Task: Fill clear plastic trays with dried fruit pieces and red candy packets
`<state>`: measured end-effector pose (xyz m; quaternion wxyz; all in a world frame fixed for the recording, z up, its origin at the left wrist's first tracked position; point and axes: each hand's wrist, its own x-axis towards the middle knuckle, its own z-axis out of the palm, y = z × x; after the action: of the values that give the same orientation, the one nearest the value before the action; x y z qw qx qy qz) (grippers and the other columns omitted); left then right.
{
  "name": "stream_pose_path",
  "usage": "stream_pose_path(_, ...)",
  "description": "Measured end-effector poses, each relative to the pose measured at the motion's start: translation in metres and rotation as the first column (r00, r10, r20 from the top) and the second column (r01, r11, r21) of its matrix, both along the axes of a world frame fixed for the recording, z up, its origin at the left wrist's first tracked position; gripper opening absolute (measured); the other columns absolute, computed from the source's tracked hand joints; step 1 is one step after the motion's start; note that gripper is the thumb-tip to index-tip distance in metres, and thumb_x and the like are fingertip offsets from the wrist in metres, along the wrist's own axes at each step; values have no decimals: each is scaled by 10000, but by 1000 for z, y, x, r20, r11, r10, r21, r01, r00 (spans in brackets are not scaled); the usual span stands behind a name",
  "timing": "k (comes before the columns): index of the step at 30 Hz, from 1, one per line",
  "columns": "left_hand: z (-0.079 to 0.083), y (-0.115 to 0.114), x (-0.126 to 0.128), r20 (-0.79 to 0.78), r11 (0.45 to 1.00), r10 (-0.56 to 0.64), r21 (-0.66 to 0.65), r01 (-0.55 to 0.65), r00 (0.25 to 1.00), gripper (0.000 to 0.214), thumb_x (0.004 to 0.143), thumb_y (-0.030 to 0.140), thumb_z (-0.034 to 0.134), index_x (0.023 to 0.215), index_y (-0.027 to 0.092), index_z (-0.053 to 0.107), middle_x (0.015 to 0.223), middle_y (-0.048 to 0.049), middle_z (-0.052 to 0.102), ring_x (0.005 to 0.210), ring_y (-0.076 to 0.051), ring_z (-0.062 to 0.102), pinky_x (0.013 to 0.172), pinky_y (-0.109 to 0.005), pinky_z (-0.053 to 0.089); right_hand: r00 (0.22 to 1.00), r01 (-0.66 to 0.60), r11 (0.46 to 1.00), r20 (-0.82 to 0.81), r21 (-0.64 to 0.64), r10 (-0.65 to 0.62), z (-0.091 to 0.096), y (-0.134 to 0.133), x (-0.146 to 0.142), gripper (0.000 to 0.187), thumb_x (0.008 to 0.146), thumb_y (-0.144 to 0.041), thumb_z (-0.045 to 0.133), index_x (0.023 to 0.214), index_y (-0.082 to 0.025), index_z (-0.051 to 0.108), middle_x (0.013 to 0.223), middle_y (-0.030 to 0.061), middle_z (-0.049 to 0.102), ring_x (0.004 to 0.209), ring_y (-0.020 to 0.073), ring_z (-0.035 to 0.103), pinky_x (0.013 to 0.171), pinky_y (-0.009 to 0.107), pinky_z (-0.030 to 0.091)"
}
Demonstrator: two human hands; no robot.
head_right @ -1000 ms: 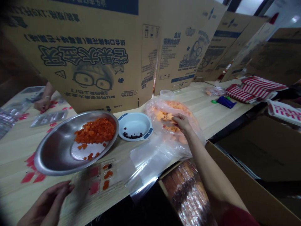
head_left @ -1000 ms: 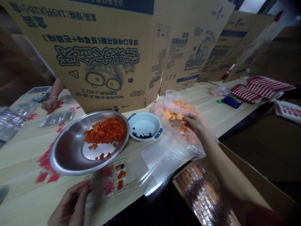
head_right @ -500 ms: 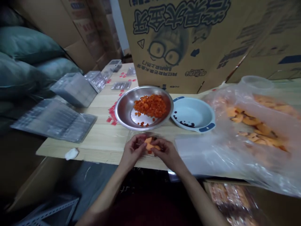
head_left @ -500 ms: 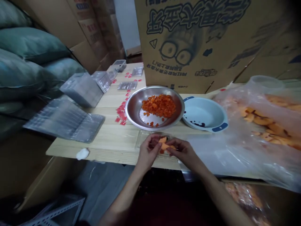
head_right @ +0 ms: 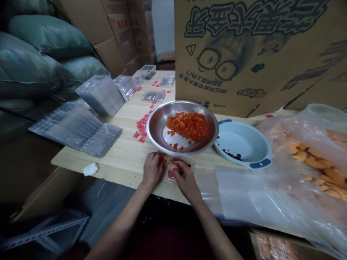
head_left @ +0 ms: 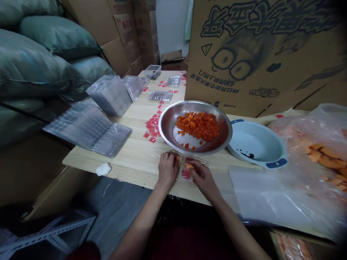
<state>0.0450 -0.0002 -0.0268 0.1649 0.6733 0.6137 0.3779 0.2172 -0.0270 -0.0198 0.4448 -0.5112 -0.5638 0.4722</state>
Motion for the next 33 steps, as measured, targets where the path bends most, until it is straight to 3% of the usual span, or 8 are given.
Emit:
stream_pose_path(3,5,-8,-6,-49,999,40,34,-38,998,172,973,176,535,953,186,705,1059,-138,690,1078,-303,569,963,-466,478,999,-34,998,35,58,32,-5,0,-9,316,933,-371,648,1221,-255,702,1300,103,701,1136,284,697,1011,478,577)
stream_pose_path(5,7,-14,-15,112,998,55,13,-57,992,175,1002,247,537,1001,190,702,1072,-123,702,1061,-281,597,963,-444,489,996,-57,990,81,128,47,-8,2,-22,396,944,-327,631,1336,-279,653,1380,113,652,1210,296,667,1043,498,564)
stream_pose_path(8,4,-24,-29,463,989,-17,-121,82,886,226,993,365,594,1125,200,673,1050,-82,735,946,-224,676,871,-363,539,982,-134,966,159,221,100,-14,3,-43,608,944,-246,596,1537,-327,489,1536,98,540,1370,298,566,1177,542,456)
stream_pose_path(11,-2,-30,-36,604,971,-16,-181,157,797,308,941,373,660,1200,207,648,1031,-54,757,880,-193,705,830,-316,548,961,-221,942,223,253,166,-16,3,-53,714,962,-209,558,1625,-373,351,1641,51,428,1498,275,430,1246,545,368)
stream_pose_path(15,-4,-33,-36,528,983,65,-180,37,847,257,938,316,638,1172,211,663,961,-40,757,823,-187,703,784,-300,542,933,-269,925,310,268,182,-16,9,-45,556,959,-228,601,1498,-356,550,1546,69,541,1454,288,477,1193,530,433)
stream_pose_path(18,1,-30,-36,456,979,-14,-174,104,890,214,954,256,594,1141,224,691,968,-36,767,814,-187,701,780,-298,533,917,-259,906,380,334,122,-17,17,-34,341,977,-198,542,1249,-297,724,1316,97,697,1286,299,614,1153,542,447)
stream_pose_path(26,20,-9,-44,-29,950,-280,-154,272,960,269,873,72,543,988,197,751,952,-101,749,1012,-281,621,901,-393,480,849,-272,897,525,349,53,-17,23,-31,453,958,-124,461,1324,-237,703,1352,120,701,1316,319,603,1225,617,307)
stream_pose_path(33,23,0,-47,-87,939,-309,-184,289,947,329,912,94,535,1181,213,681,1030,-87,727,1010,-273,605,888,-399,469,862,-236,914,506,329,40,-29,34,-29,568,903,-93,471,1421,-242,648,1409,101,675,1359,289,581,1184,545,420)
